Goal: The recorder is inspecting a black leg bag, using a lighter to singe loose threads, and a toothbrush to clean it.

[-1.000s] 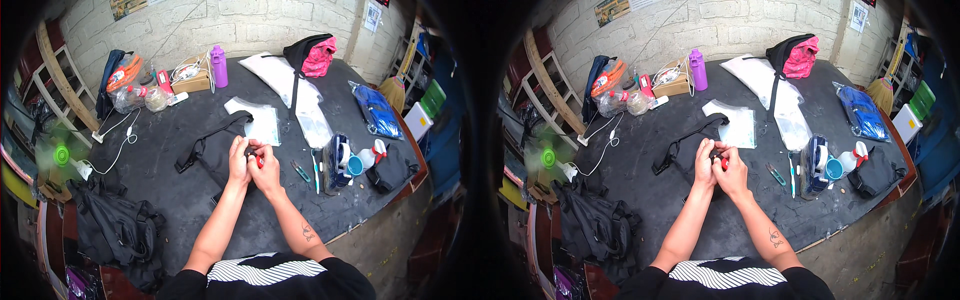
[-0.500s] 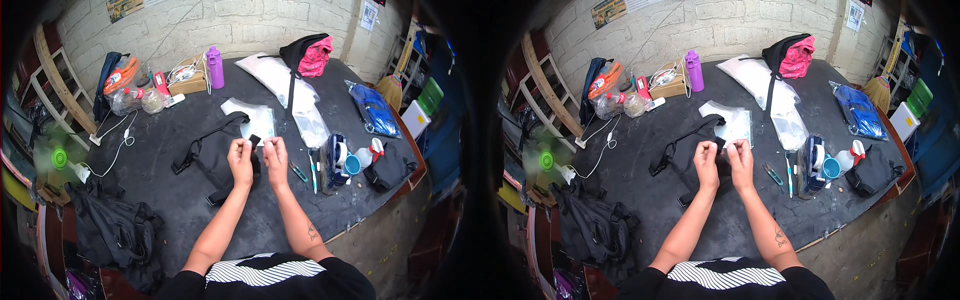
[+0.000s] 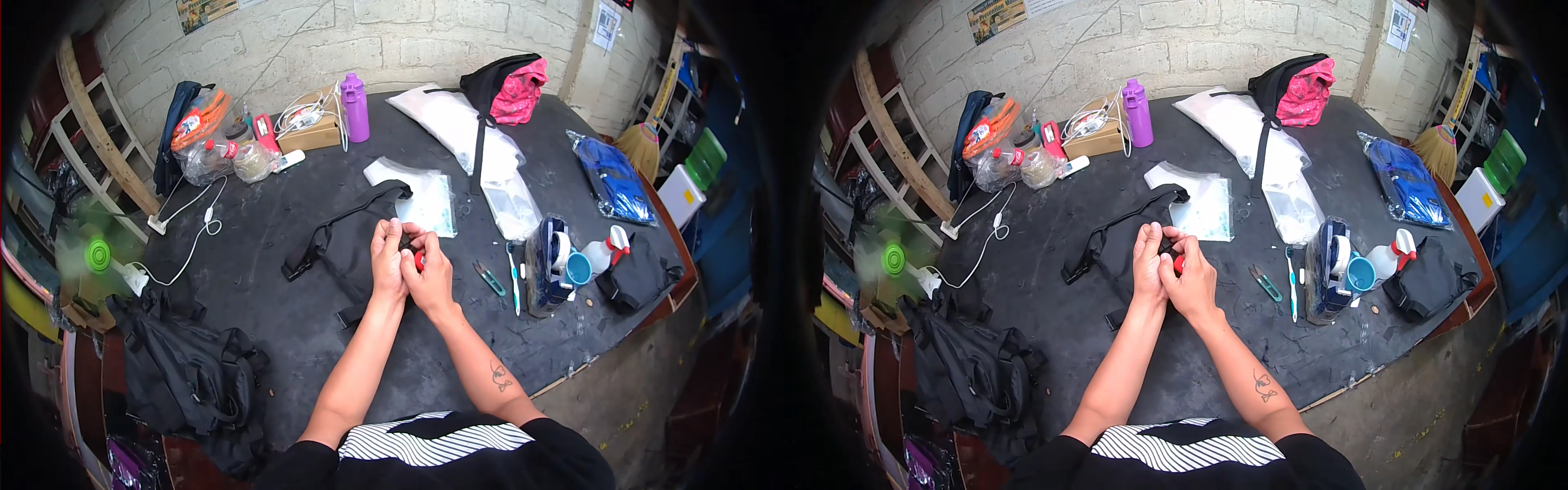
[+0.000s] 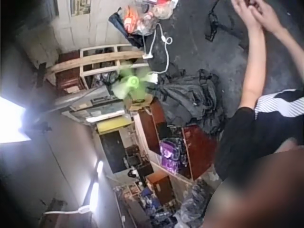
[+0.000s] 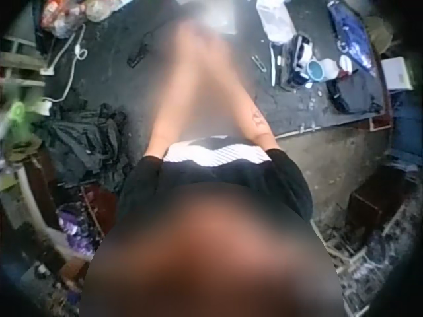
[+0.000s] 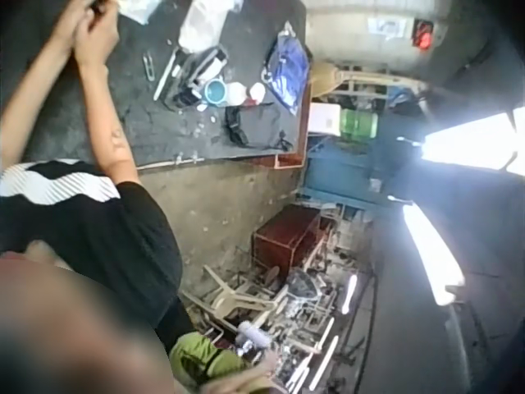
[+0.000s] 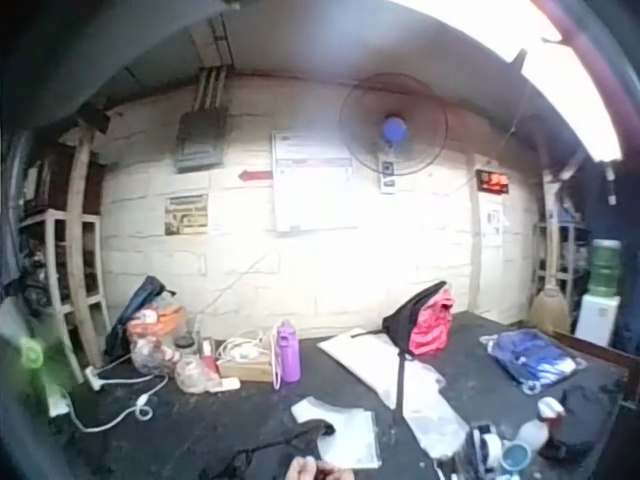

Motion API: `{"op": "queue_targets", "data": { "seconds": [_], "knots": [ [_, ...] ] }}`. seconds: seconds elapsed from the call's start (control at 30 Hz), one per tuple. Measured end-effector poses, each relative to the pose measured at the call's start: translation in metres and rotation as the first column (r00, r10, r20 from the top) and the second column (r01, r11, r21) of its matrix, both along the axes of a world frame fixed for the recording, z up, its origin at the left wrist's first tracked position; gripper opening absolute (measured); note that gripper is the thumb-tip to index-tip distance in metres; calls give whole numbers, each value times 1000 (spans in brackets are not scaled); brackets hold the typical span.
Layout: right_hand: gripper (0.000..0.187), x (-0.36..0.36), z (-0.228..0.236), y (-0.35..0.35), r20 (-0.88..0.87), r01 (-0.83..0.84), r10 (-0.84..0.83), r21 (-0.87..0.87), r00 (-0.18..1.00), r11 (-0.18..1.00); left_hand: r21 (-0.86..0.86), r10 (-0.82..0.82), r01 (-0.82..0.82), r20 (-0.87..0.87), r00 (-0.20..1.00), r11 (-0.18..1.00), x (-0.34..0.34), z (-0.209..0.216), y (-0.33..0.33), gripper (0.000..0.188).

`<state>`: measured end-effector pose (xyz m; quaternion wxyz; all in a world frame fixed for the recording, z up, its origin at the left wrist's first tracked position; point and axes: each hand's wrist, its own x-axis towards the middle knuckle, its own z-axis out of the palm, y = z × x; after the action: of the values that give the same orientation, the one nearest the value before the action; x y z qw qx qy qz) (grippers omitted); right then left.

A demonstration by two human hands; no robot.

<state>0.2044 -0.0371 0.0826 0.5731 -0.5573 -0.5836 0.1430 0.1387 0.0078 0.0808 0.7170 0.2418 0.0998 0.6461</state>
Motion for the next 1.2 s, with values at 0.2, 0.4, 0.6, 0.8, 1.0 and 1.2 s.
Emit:
{"op": "queue_targets", "data": {
  "seconds": [0.2, 0.4, 0.6, 0.8, 1.0, 1.2],
  "knots": [
    [25, 2, -1, 2, 31, 1, -1, -2, 1000, 1000, 13, -20, 20, -13, 1000, 1000, -2, 1, -2, 24],
    [25, 0, -3, 1, -17, -2, 2, -19, 1000, 1000, -1, -16, 16, -31, 999, 1000, -1, -2, -1, 23],
    [26, 1, -5, 1, -3, -2, 2, -34, 1000, 999, -36, 13, -14, -25, 1000, 999, 0, -2, -2, 23],
    [26, 1, -4, -2, -13, 5, -5, -22, 1000, 1000, -48, 6, -7, -31, 1000, 999, 1, -1, -5, 24],
    [21, 10, -20, 2, -243, -107, 122, 73, 962, 992, -52, -71, 65, -144, 987, 997, -4, -1, -2, 29],
    [26, 80, -60, -13, -152, 103, -115, -88, 982, 991, 401, 398, 57, -916, 52, 914, -76, -10, -24, 50]
  ]
}}
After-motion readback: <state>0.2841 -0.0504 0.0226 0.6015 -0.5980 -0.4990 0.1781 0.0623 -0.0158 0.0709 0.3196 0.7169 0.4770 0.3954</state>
